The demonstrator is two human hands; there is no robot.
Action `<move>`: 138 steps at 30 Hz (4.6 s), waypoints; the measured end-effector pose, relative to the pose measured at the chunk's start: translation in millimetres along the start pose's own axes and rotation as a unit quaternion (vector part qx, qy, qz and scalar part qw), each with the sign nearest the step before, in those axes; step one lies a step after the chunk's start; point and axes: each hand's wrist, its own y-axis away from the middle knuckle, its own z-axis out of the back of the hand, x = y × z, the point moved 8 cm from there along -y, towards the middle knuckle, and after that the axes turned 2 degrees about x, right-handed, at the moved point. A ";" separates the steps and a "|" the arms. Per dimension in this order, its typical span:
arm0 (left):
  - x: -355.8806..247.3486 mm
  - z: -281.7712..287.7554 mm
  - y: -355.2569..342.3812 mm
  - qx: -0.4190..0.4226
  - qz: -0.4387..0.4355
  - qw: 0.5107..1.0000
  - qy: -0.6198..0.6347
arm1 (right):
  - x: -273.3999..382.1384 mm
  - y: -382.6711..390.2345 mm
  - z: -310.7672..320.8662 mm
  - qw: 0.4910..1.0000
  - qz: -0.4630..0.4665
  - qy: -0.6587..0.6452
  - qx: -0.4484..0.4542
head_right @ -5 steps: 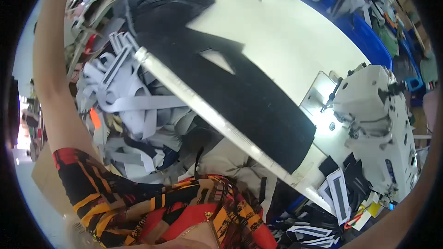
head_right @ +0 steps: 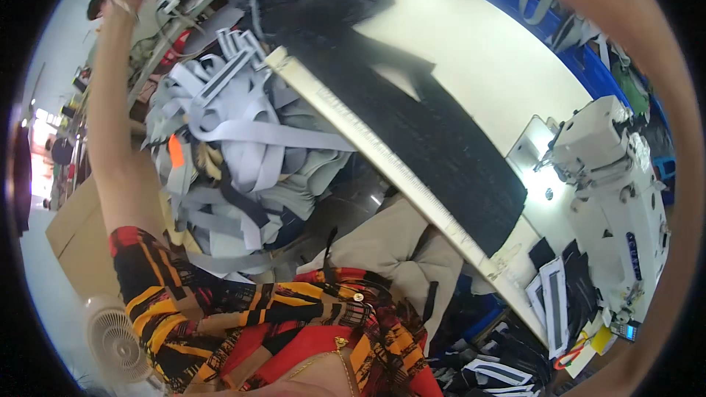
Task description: Sewing small white pieces onto black leather or synthetic strips using an industrial sewing machine.
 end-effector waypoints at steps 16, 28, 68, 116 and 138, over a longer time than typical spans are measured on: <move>188.1 217.6 334.5 -0.520 -0.078 0.271 -0.806 | 85.4 217.4 78.0 0.992 -0.043 0.080 0.083; 435.9 -124.5 -113.8 0.035 -0.241 0.512 -0.823 | 87.8 441.0 -10.6 0.843 -0.389 -0.020 0.370; 517.9 -162.5 -147.7 0.063 -0.240 0.525 -0.814 | 114.2 340.0 1.8 0.969 -0.235 0.062 0.054; 509.4 -181.4 -205.9 0.304 -0.074 0.667 -0.677 | 69.1 309.0 -149.7 0.960 -0.203 -0.192 -0.011; 516.5 -186.4 -251.1 0.151 -0.317 0.391 -0.851 | 82.6 312.1 -151.0 0.970 -0.170 -0.169 0.025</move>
